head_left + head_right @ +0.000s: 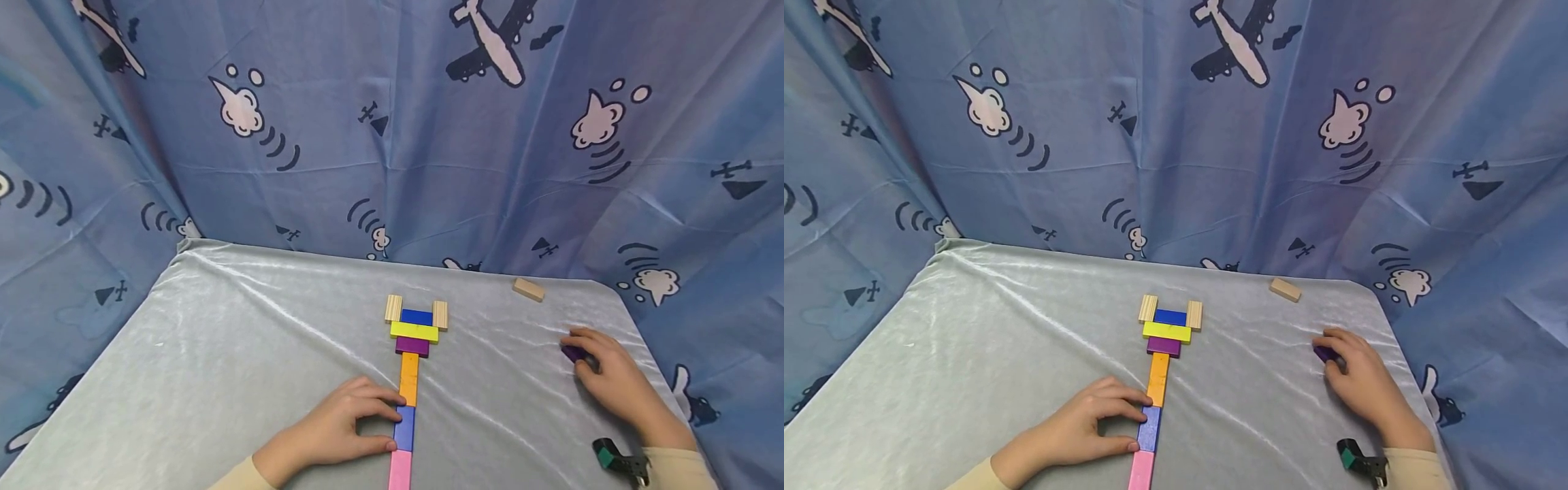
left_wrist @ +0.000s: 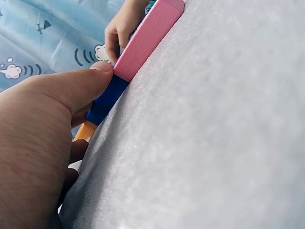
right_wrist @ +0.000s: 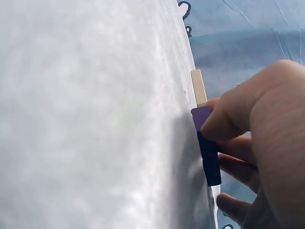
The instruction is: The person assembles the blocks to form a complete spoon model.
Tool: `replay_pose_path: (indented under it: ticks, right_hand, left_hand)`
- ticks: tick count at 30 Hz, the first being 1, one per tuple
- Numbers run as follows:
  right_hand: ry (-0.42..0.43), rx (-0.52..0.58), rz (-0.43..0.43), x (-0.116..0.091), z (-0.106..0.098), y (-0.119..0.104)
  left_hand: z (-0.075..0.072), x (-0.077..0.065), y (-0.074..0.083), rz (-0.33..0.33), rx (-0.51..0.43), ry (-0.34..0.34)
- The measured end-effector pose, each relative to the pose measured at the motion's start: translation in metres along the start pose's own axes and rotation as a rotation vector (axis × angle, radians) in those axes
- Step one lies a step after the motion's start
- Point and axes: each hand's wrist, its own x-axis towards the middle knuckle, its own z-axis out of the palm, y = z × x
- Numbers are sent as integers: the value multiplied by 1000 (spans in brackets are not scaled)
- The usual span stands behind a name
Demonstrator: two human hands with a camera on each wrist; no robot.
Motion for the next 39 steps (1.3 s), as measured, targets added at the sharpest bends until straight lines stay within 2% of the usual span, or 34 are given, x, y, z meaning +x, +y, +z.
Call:
replay_pose_path:
  ticks: [8,12,14,21,28,34,39]
  right_hand:
    - [55,-45,31,-2,0,1]
    - [56,-47,30,-3,-1,4]
    - [55,-48,28,-3,-2,5]
    - [45,-40,43,-2,-4,8]
    - [47,-47,33,-3,-8,5]
    - [81,-53,-5,-3,-11,3]
    - [90,-30,-47,9,-7,-5]
  left_hand:
    - [-1,-1,1,-28,-23,-14]
    - [-2,-1,1,-46,-30,-25]
    - [-2,-1,1,-26,-10,-17]
    - [-4,0,4,-68,-37,-39]
    - [-4,1,4,-8,13,-14]
    - [-2,3,3,-24,1,-27]
    - [-1,3,1,-22,4,-22]
